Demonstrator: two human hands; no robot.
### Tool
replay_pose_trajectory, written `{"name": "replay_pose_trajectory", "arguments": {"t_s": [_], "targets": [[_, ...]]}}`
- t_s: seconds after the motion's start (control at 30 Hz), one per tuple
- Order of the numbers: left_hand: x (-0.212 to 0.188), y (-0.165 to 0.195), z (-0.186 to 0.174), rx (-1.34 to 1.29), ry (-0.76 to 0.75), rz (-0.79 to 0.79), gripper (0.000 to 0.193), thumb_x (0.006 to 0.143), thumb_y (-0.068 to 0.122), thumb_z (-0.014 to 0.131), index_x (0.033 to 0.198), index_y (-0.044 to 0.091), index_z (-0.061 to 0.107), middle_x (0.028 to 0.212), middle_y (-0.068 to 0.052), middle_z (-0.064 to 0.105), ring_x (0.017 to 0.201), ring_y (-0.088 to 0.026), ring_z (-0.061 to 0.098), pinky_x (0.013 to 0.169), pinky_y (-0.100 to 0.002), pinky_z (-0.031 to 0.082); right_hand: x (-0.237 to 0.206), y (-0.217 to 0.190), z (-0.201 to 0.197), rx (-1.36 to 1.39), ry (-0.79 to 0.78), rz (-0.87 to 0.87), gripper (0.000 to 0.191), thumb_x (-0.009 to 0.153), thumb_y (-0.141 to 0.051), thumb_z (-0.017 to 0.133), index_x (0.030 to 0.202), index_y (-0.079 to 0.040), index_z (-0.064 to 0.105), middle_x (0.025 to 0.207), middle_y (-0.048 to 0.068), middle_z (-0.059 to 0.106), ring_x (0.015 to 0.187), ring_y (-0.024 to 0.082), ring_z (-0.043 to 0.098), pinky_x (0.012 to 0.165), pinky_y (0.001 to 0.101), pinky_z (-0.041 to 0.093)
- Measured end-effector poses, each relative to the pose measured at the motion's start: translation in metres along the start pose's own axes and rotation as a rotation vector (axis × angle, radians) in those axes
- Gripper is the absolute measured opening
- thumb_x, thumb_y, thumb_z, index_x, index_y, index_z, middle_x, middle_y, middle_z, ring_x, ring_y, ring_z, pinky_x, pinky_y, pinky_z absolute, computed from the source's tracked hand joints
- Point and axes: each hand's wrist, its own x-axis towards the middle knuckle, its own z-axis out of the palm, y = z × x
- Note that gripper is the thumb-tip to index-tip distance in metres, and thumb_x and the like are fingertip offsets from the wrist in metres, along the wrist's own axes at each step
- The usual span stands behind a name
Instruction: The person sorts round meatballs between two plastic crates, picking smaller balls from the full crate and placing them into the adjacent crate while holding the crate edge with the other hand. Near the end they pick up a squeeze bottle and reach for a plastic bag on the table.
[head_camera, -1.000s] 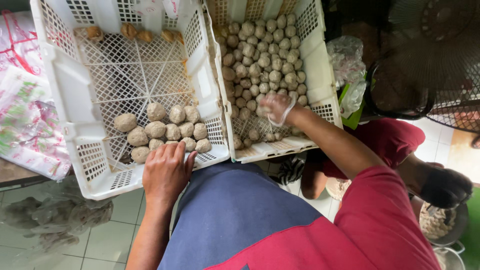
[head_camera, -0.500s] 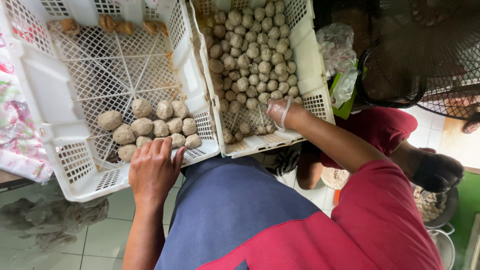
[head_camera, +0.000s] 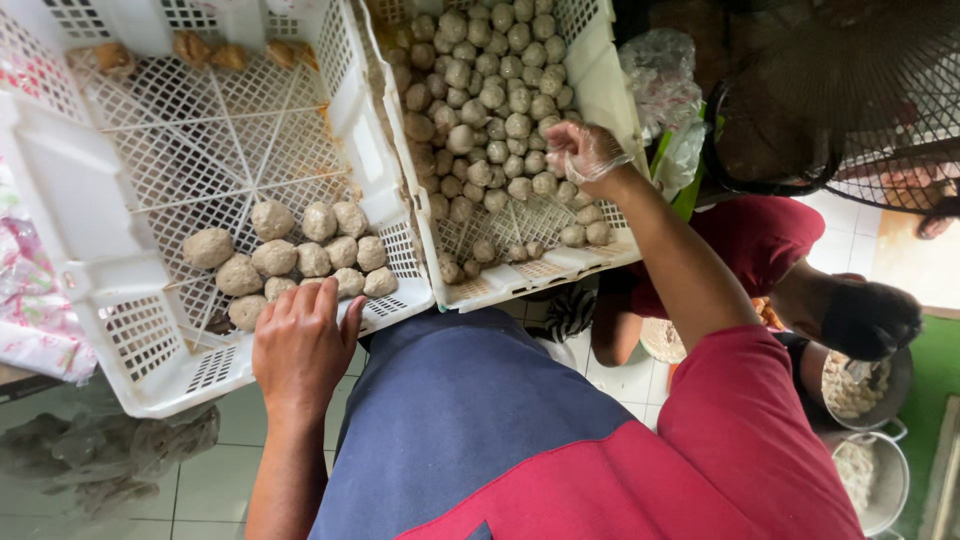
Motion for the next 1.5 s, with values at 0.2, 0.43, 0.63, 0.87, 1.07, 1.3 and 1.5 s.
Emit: {"name": "replay_pose_trajectory", "arguments": {"t_s": [0.2, 0.43, 0.63, 0.87, 1.07, 1.3, 1.5], "targets": [[0.000, -0.002, 0.001, -0.006, 0.004, 0.006, 0.043, 0.096, 0.046, 0.065, 0.111, 0.007, 0.071, 0.105, -0.010, 0.073, 0.101, -0.027, 0.069, 0.085, -0.040, 0.052, -0.019, 0.033, 0.025, -0.711, -0.273, 0.148, 0.033, 0.090, -0.001, 0.063, 0.122, -0.009, 0.066, 0.121, 0.018, 0.066, 0.104, 0.031, 0.067, 0.091, 0.0430, 0.056], [0.001, -0.002, -0.001, -0.033, -0.006, 0.006, 0.043, 0.096, 0.046, 0.066, 0.111, 0.006, 0.070, 0.104, -0.010, 0.073, 0.099, -0.027, 0.069, 0.083, -0.041, 0.052, -0.023, 0.051, 0.048, -0.988, -0.220, -0.267, 0.044, 0.085, -0.010, 0.056, 0.127, -0.017, 0.067, 0.134, 0.024, 0.055, 0.114, 0.044, 0.062, 0.090, 0.0514, 0.055], [-0.001, -0.005, -0.003, -0.044, -0.010, 0.001, 0.043, 0.094, 0.046, 0.066, 0.110, 0.006, 0.070, 0.103, -0.009, 0.073, 0.098, -0.027, 0.069, 0.084, -0.040, 0.052, -0.013, 0.048, 0.050, -0.981, -0.483, 0.063, 0.046, 0.094, -0.005, 0.059, 0.135, -0.028, 0.063, 0.146, 0.016, 0.051, 0.127, 0.038, 0.060, 0.103, 0.0462, 0.055], [-0.005, -0.011, -0.002, -0.011, 0.004, -0.002, 0.043, 0.095, 0.047, 0.064, 0.110, 0.007, 0.071, 0.104, -0.009, 0.073, 0.101, -0.025, 0.069, 0.084, -0.040, 0.052, -0.010, 0.026, 0.056, -1.196, -0.383, 0.033, 0.056, 0.096, -0.004, 0.058, 0.148, -0.023, 0.053, 0.150, 0.020, 0.046, 0.120, 0.041, 0.063, 0.094, 0.0482, 0.056], [-0.005, -0.009, -0.001, -0.009, -0.017, -0.019, 0.043, 0.096, 0.047, 0.064, 0.111, 0.008, 0.072, 0.105, -0.008, 0.073, 0.102, -0.025, 0.069, 0.086, -0.039, 0.052, -0.011, 0.024, 0.054, -1.284, -0.500, 0.010, 0.042, 0.097, -0.010, 0.058, 0.139, -0.015, 0.058, 0.142, 0.017, 0.056, 0.123, 0.034, 0.064, 0.092, 0.0433, 0.058], [-0.005, -0.010, -0.001, -0.015, 0.023, -0.015, 0.044, 0.095, 0.047, 0.064, 0.111, 0.007, 0.072, 0.103, -0.009, 0.073, 0.102, -0.025, 0.069, 0.086, -0.039, 0.052, -0.005, 0.042, 0.056, -1.057, -0.325, 0.007, 0.041, 0.097, -0.006, 0.056, 0.136, -0.015, 0.059, 0.133, 0.021, 0.059, 0.115, 0.036, 0.066, 0.093, 0.0434, 0.057], [-0.005, -0.011, -0.002, -0.022, -0.033, -0.028, 0.042, 0.096, 0.047, 0.064, 0.109, 0.008, 0.071, 0.101, -0.009, 0.073, 0.100, -0.025, 0.069, 0.084, -0.039, 0.052, -0.012, 0.032, 0.055, -0.418, -0.123, 0.466, 0.046, 0.112, -0.041, 0.058, 0.140, -0.006, 0.052, 0.138, 0.025, 0.060, 0.125, 0.039, 0.060, 0.106, 0.0463, 0.048]]}}
